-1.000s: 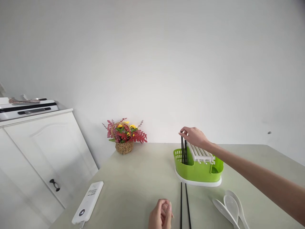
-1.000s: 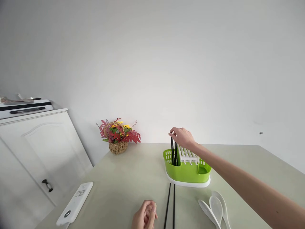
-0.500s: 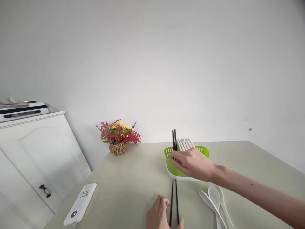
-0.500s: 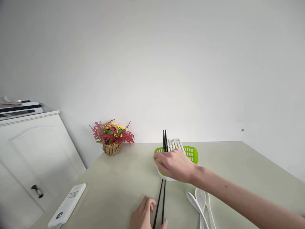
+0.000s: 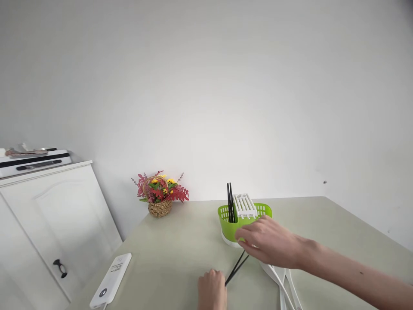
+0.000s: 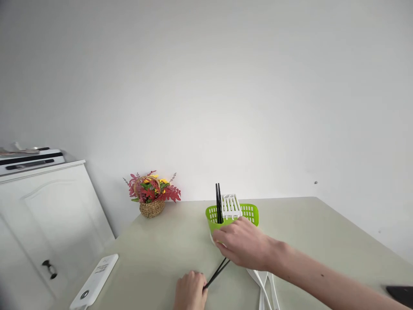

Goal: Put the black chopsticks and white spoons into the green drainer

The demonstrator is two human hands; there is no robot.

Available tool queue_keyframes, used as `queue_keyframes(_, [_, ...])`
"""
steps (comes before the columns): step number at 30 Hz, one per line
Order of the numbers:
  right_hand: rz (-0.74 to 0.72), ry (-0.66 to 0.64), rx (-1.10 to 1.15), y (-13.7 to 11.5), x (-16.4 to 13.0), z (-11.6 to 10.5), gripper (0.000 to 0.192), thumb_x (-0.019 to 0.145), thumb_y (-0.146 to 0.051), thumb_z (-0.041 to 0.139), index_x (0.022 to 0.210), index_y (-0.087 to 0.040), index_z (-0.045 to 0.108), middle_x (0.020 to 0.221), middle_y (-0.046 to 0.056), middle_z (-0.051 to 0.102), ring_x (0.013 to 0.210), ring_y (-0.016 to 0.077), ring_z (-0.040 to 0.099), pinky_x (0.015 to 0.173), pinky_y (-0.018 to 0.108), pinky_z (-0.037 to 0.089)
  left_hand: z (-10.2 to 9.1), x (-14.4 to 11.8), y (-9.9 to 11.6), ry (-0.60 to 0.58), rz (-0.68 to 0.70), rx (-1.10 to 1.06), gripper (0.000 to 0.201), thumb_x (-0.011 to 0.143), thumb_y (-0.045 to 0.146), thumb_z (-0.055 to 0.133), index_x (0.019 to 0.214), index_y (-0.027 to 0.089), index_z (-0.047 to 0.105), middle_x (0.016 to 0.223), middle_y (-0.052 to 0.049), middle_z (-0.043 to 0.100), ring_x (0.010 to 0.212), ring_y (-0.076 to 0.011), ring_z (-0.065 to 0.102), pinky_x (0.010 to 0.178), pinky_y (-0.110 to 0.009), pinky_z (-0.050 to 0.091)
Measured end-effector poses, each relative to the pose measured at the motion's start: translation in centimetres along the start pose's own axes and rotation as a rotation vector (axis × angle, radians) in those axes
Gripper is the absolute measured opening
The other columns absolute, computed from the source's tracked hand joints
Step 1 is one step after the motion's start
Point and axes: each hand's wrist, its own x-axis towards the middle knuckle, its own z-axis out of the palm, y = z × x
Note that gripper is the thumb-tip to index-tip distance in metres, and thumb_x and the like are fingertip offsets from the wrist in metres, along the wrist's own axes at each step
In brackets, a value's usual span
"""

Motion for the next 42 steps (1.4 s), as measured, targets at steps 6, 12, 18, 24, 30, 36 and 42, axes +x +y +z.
queue_keyframes(6, [0.246,0.131,0.312,1.9,0.1,-0.8,0.028,0.102,-0.043,0.042,0.114,-0.028,0.062,0.116,0.005,0.069,0.101,0.0207,0.064,0.081,0.036,0.048,-2.3,0.3,-0.8,0.154,0.190,-0.723,0.014,0.090,0.026,0.063,0.084,0.022,0.075,0.086,-0.003,0.078,0.078,-0.0200,0.074,0.068,-0.023,0.054])
queue_keyframes(12, [0.335,-0.044,0.591,1.2,1.0,-1.3,0.053,0.090,-0.064,0.056,0.132,-0.031,0.060,0.113,0.005,0.068,0.102,0.0234,0.062,0.086,0.039,0.051,-1.0,0.5,0.1,0.141,0.250,-1.204,0.028,0.088,0.046,0.069,0.090,0.018,0.076,0.086,-0.006,0.079,0.084,-0.0231,0.075,0.076,-0.024,0.058])
queue_keyframes(18, [0.322,-0.065,0.765,-0.3,1.4,-0.7,0.032,0.097,-0.049,0.051,0.090,-0.025,0.071,0.085,0.002,0.072,0.077,0.0173,0.062,0.069,0.029,0.047,1.2,0.4,0.1,0.079,0.278,-1.310,0.035,0.084,0.050,0.074,0.089,0.016,0.079,0.086,-0.008,0.081,0.086,-0.0257,0.076,0.078,-0.026,0.059])
queue_keyframes(24, [0.321,-0.010,0.728,-0.1,1.4,0.3,0.030,0.099,-0.043,0.049,0.084,-0.024,0.067,0.081,0.001,0.073,0.073,0.0165,0.062,0.069,0.029,0.044,1.0,0.3,-0.2,0.021,0.311,-1.353,0.035,0.083,0.051,0.076,0.088,0.016,0.081,0.087,-0.008,0.081,0.086,-0.0258,0.076,0.083,-0.029,0.059])
queue_keyframes(30, [0.325,0.023,0.683,-0.9,1.5,0.5,0.030,0.100,-0.041,0.047,0.080,-0.024,0.063,0.076,0.001,0.073,0.070,0.0161,0.061,0.066,0.029,0.043,2.4,0.7,-0.9,0.006,0.296,-1.266,0.034,0.082,0.050,0.077,0.091,0.019,0.084,0.090,-0.006,0.082,0.091,-0.0287,0.076,0.082,-0.028,0.059])
queue_keyframes(36, [0.393,0.143,0.631,-0.4,1.0,0.7,0.036,0.101,-0.048,0.044,0.079,-0.025,0.062,0.076,0.000,0.072,0.067,0.0153,0.061,0.063,0.028,0.044,5.4,1.6,-3.0,-0.040,0.237,-1.164,0.044,0.078,0.058,0.077,0.089,0.015,0.083,0.084,-0.009,0.082,0.085,-0.0287,0.077,0.075,-0.029,0.060])
queue_keyframes(42, [0.555,0.439,0.591,3.5,2.2,-4.1,0.046,0.095,-0.065,0.047,0.083,-0.024,0.064,0.070,0.001,0.069,0.047,0.0111,0.047,0.045,0.025,0.037,5.8,1.4,-3.6,0.040,0.217,-1.209,0.060,0.090,0.067,0.058,0.120,0.017,0.071,0.126,-0.015,0.073,0.076,-0.0197,0.076,0.067,-0.027,0.059])
